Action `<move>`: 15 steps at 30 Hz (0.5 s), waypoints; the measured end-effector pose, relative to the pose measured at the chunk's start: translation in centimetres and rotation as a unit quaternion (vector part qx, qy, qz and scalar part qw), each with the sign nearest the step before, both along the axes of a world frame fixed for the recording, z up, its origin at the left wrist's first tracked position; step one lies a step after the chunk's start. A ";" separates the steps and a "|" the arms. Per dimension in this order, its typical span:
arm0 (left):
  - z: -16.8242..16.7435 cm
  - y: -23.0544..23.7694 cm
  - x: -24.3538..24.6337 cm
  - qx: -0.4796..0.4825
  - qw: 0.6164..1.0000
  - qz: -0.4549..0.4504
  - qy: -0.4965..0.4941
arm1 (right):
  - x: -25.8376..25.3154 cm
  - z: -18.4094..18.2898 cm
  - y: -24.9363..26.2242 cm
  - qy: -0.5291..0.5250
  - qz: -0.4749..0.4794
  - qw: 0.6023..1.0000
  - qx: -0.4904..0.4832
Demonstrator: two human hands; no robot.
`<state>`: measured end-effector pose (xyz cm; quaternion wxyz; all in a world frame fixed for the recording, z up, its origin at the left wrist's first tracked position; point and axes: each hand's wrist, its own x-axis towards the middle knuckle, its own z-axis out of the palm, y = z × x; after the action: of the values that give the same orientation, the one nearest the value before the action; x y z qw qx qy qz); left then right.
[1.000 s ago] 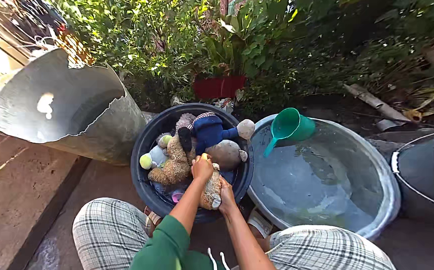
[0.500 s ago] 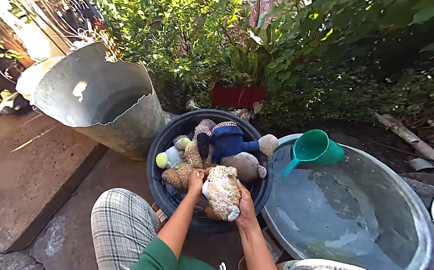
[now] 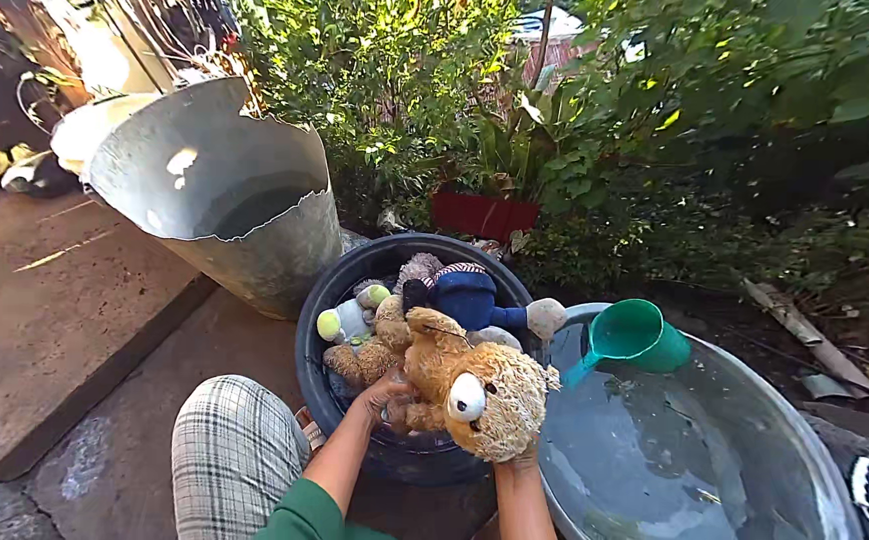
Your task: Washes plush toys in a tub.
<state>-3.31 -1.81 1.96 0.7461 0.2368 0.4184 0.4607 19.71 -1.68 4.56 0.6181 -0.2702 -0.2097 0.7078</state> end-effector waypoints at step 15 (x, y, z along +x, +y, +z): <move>6.4 3.3 -1.4 0.132 0.977 0.037 0.166 | 0.7 -2.6 3.3 -0.629 -0.043 0.770 -0.099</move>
<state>-4.75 1.50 8.32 0.6111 0.3902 0.4803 0.4936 20.38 1.63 1.92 0.3484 -0.7230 -0.4687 0.3692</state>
